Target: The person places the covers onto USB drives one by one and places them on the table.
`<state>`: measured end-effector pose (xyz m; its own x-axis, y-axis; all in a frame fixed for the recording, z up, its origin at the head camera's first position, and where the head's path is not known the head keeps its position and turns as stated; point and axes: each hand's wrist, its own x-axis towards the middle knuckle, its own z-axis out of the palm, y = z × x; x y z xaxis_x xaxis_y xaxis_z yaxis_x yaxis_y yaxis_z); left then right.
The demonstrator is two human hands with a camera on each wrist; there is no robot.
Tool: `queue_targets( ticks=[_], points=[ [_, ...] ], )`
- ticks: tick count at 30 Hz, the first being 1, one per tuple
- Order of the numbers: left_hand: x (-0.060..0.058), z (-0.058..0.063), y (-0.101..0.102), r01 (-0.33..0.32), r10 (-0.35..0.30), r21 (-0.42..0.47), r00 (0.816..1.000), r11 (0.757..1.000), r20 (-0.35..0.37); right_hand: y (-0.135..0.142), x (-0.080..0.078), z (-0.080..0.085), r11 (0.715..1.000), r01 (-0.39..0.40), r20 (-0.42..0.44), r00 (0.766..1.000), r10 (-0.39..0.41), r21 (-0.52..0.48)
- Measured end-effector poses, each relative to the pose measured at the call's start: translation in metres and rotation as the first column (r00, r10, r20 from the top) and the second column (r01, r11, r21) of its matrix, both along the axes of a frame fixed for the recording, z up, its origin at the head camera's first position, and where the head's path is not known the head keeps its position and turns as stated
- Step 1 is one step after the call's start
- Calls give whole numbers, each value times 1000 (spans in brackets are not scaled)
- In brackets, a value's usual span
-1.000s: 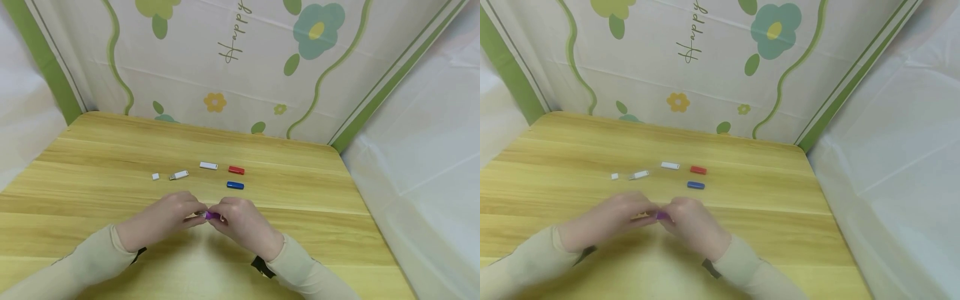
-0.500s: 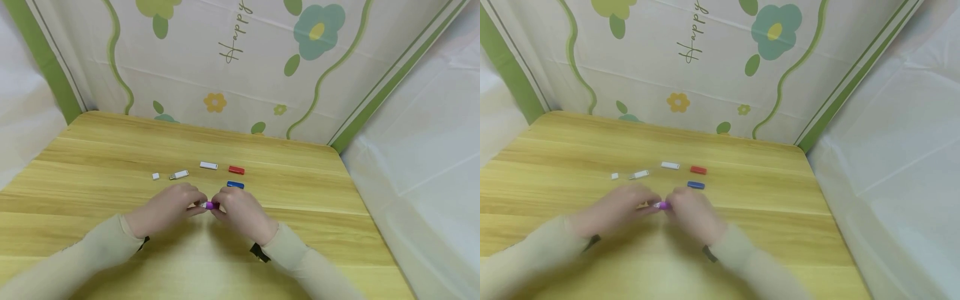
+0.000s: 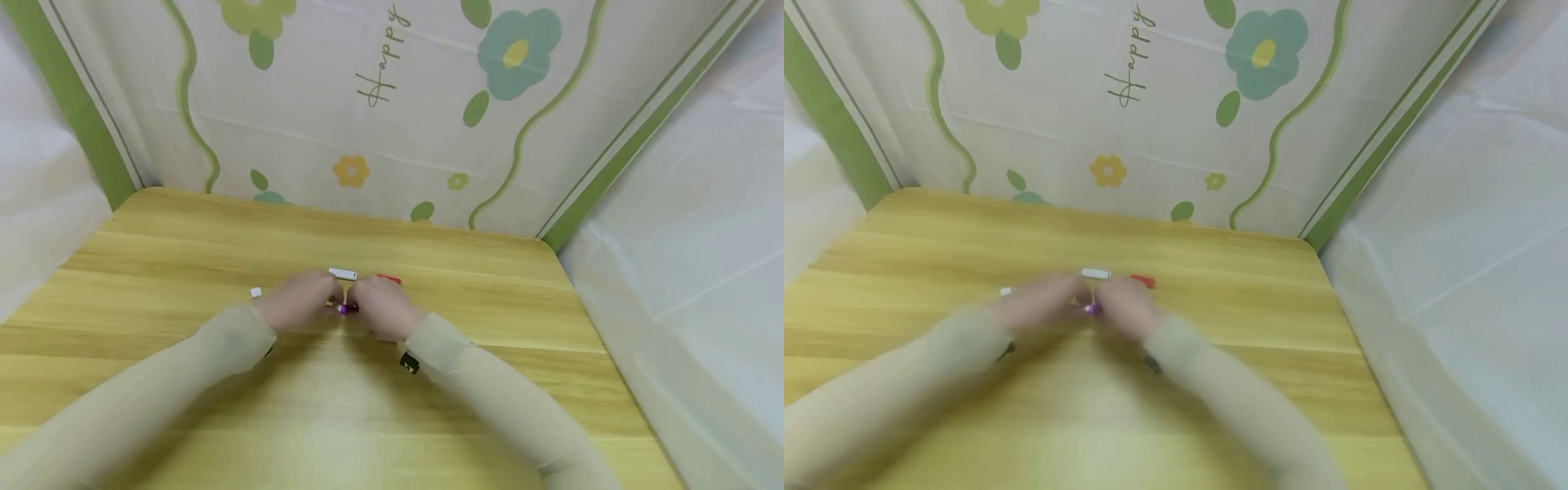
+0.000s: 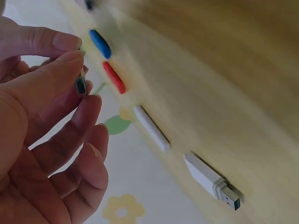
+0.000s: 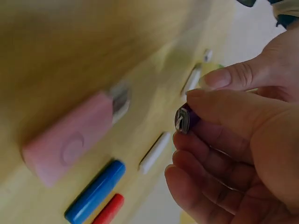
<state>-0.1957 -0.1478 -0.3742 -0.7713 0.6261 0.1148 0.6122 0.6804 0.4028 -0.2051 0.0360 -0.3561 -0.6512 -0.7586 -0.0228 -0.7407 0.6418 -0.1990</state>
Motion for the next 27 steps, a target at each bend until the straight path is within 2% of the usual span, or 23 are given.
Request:
queue_targets(
  ticks=[5,11,18,27],
  points=[
    [-23,-1,0,-29,31,-53,999,998,43,-7,-24,-1,999,3,51,999,-5,47],
    [-33,-2,0,-29,38,-100,996,995,84,-13,-41,-7,992,-17,75,997,8,124],
    [-37,-4,2,-17,25,-73,994,997,106,-19,-45,-11,986,13,14,1000,-15,166],
    [-41,-9,2,-24,23,3,989,1000,148,-27,-41,-17,968,111,-32,994,-106,224]
  ],
)
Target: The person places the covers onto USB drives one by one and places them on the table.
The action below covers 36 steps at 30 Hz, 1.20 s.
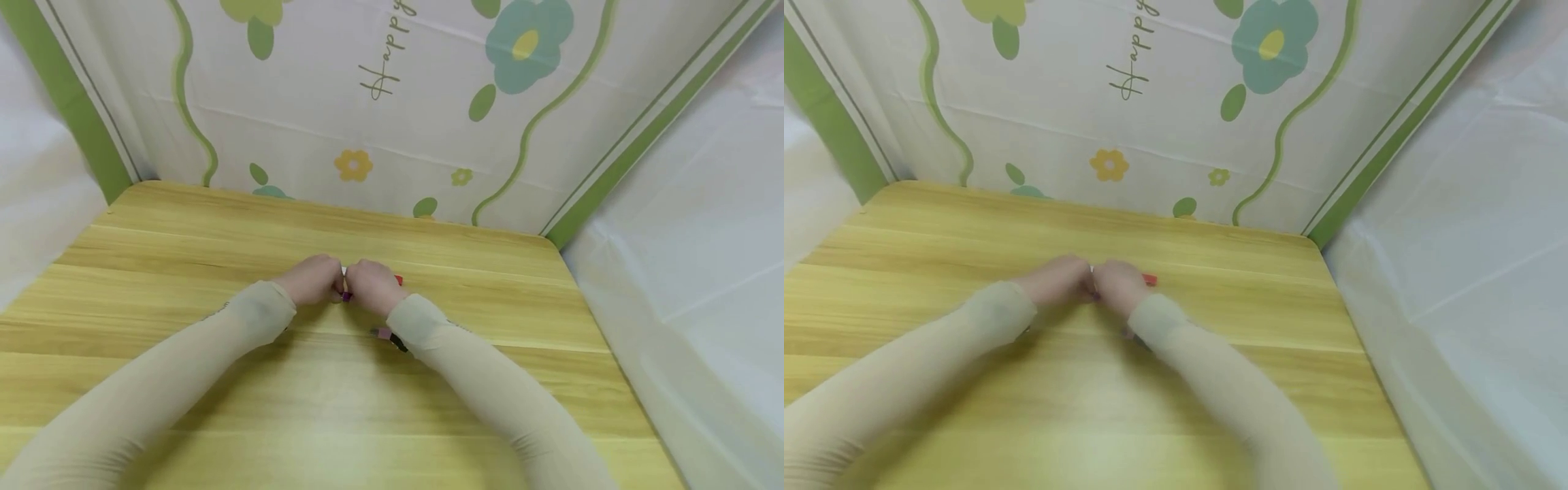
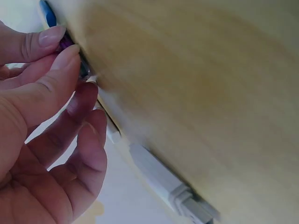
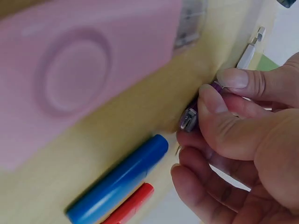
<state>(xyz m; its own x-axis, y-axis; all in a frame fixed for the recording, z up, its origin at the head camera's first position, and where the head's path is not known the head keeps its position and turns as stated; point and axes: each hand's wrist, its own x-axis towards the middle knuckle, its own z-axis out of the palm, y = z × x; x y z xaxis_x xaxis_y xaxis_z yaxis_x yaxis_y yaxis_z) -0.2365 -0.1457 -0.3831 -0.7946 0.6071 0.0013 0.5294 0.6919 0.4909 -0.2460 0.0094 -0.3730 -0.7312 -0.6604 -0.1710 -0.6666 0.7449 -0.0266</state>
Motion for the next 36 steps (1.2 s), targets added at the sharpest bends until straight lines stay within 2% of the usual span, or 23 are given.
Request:
queue_targets(
  ticks=[9,13,20,22,24,27,31,33,36],
  points=[
    [-2,-5,0,34,-35,-26,999,999,-36,0,2,-3,999,36,42,998,-36,9],
    [-2,-10,1,46,-48,-48,997,998,-52,4,3,-4,1000,23,47,999,-24,18],
    [-2,-14,-3,-12,8,-99,999,995,-37,12,9,-4,996,-44,82,995,50,-74],
    [-1,-9,-7,-41,37,-114,999,993,-35,13,11,-2,994,-71,59,995,76,-88],
    [3,1,-14,-70,66,-134,997,988,-31,12,12,1,990,-92,28,995,95,-103],
    [11,21,-27,-100,94,-162,995,982,-44,8,14,10,987,-123,-20,992,122,-106],
    [18,44,-50,-112,101,-186,993,976,-68,0,16,18,983,-149,-28,989,147,-105],
    [20,50,-62,-127,115,-196,991,972,-69,-4,15,19,982,-161,-37,987,159,-93],
    [24,52,-79,-145,134,-210,989,967,-63,-12,14,16,980,-187,-55,981,183,-65]
  ],
)
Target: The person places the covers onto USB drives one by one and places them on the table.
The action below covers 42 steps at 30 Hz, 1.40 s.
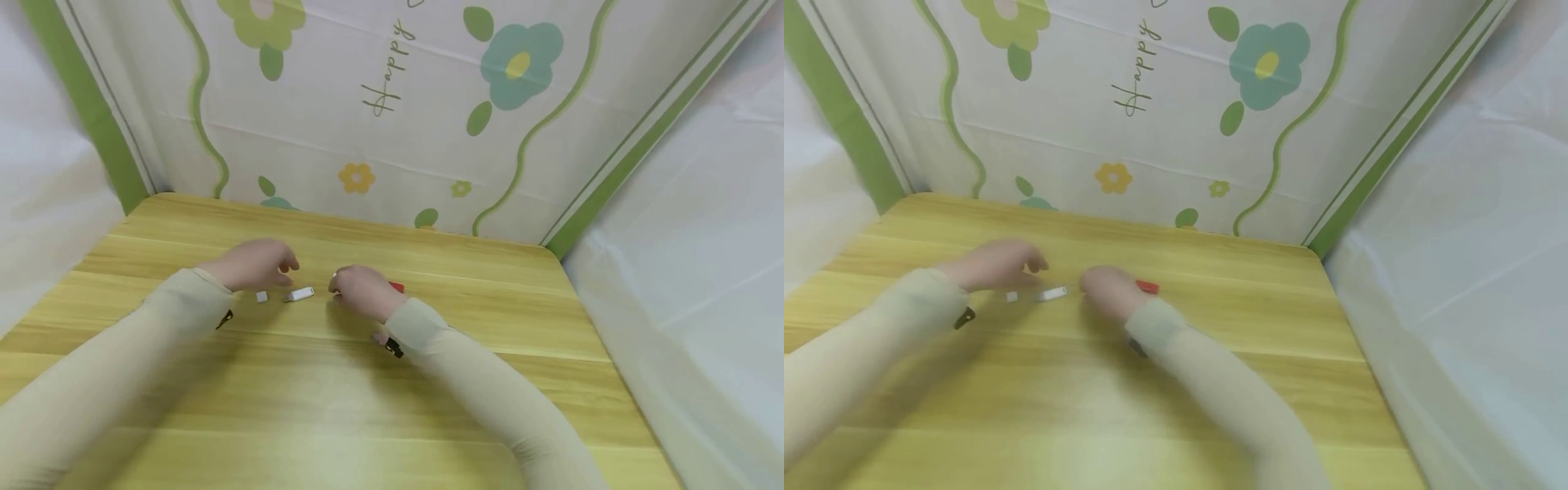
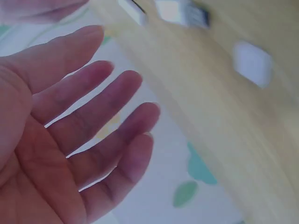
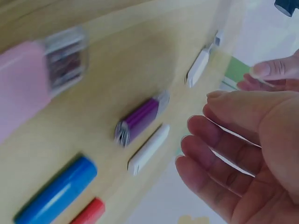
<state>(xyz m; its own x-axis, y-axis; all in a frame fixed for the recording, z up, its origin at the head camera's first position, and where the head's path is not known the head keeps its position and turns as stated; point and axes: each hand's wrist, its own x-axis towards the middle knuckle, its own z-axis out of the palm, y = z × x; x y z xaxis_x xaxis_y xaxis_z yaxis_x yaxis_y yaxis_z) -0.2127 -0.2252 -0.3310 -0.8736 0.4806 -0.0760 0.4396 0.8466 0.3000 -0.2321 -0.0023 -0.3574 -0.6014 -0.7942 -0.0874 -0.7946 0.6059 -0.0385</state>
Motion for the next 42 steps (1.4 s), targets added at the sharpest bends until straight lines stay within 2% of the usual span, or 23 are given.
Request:
queue_targets(
  ticks=[7,11,15,19,27,34,42],
  points=[
    [9,-13,-36,-53,54,-16,997,998,64,-27,-4,-10,998,-61,17,998,61,-7],
    [10,-21,-45,-94,94,-5,991,996,100,-42,-6,-13,998,-65,22,998,64,14],
    [8,-33,-47,-89,88,1,989,996,120,-54,-11,-22,996,-76,5,997,76,50],
    [8,-39,-46,-65,64,15,993,998,98,-63,-13,-26,995,-91,23,996,90,48],
    [8,-41,-45,-48,47,30,998,998,34,-73,-10,-19,990,-111,32,994,108,88],
    [9,-45,-38,-2,2,1,1000,1000,-19,-69,-5,-11,985,-126,56,991,120,116],
    [16,-48,-29,34,-26,83,995,996,-94,-52,6,8,994,-84,123,990,75,69]
  ],
)
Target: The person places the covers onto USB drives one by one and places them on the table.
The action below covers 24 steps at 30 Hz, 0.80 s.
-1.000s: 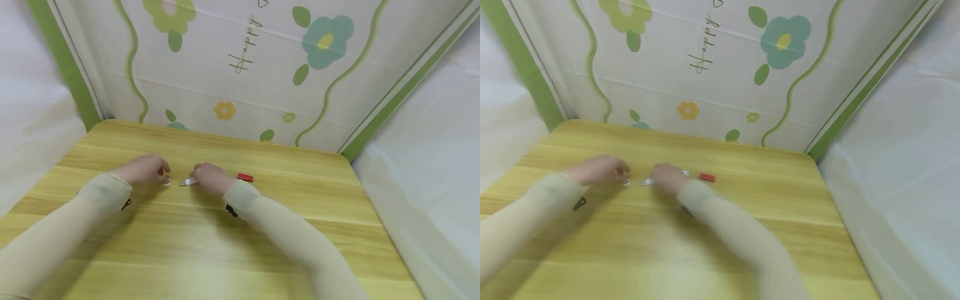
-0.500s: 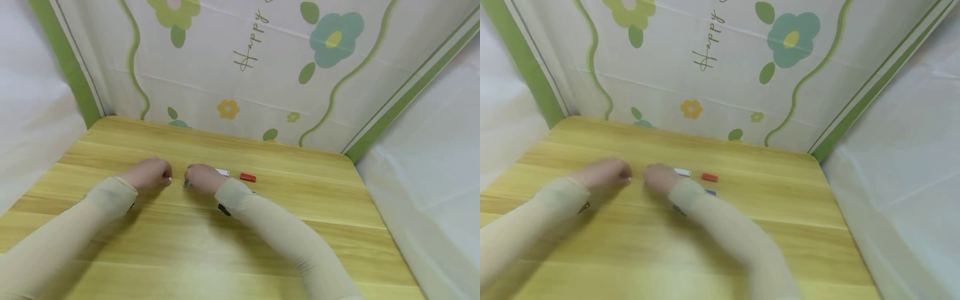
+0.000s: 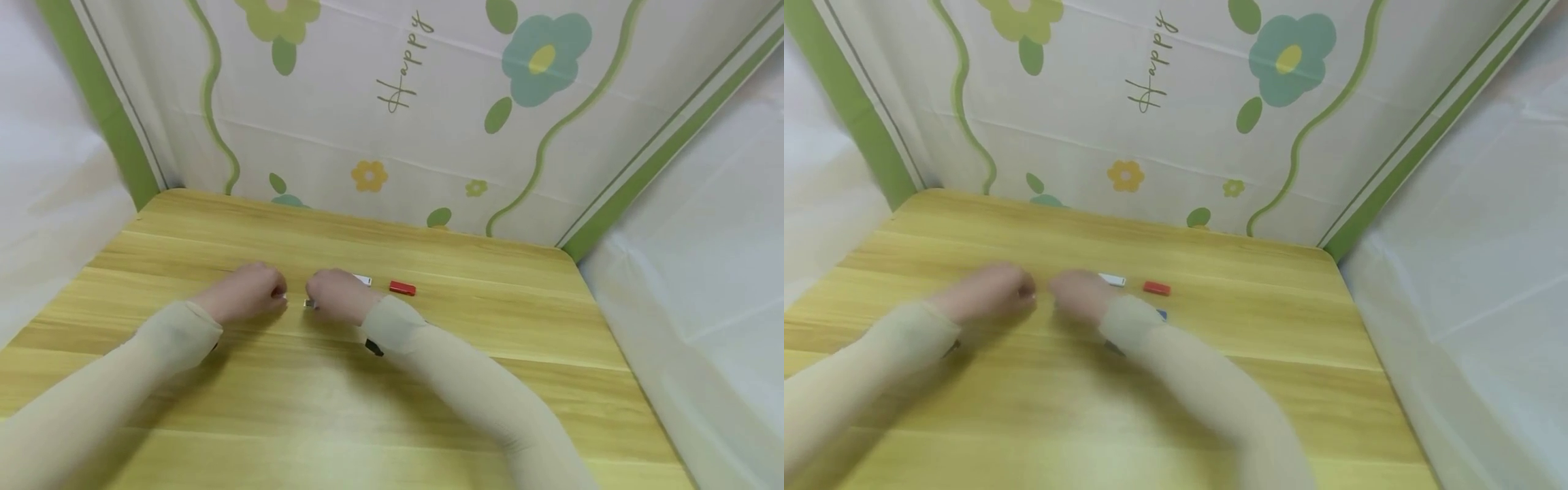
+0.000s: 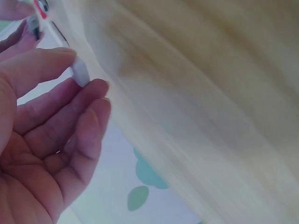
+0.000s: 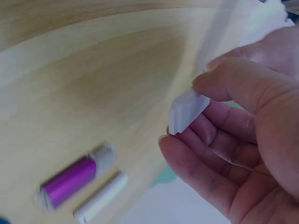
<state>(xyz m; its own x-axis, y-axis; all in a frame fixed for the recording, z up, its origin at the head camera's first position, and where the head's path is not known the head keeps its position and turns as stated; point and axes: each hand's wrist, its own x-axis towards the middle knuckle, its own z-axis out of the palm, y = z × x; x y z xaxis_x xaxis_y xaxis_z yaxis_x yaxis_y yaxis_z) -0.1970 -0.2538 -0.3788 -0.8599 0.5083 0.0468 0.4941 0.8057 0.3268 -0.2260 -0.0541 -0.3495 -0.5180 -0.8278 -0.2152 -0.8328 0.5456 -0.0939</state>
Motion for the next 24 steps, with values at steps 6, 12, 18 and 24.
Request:
queue_targets(
  ticks=[6,12,18,24],
  points=[
    [14,8,14,60,-55,53,995,997,-80,26,8,12,995,13,-14,1000,-14,-94],
    [35,20,34,158,-132,92,962,983,-241,64,24,21,983,-19,-50,999,10,-184],
    [54,29,56,236,-185,104,915,966,-358,102,42,22,951,-91,-116,992,59,-297],
    [73,38,76,310,-230,118,868,943,-440,136,64,19,910,-160,-218,973,79,-383]
  ],
)
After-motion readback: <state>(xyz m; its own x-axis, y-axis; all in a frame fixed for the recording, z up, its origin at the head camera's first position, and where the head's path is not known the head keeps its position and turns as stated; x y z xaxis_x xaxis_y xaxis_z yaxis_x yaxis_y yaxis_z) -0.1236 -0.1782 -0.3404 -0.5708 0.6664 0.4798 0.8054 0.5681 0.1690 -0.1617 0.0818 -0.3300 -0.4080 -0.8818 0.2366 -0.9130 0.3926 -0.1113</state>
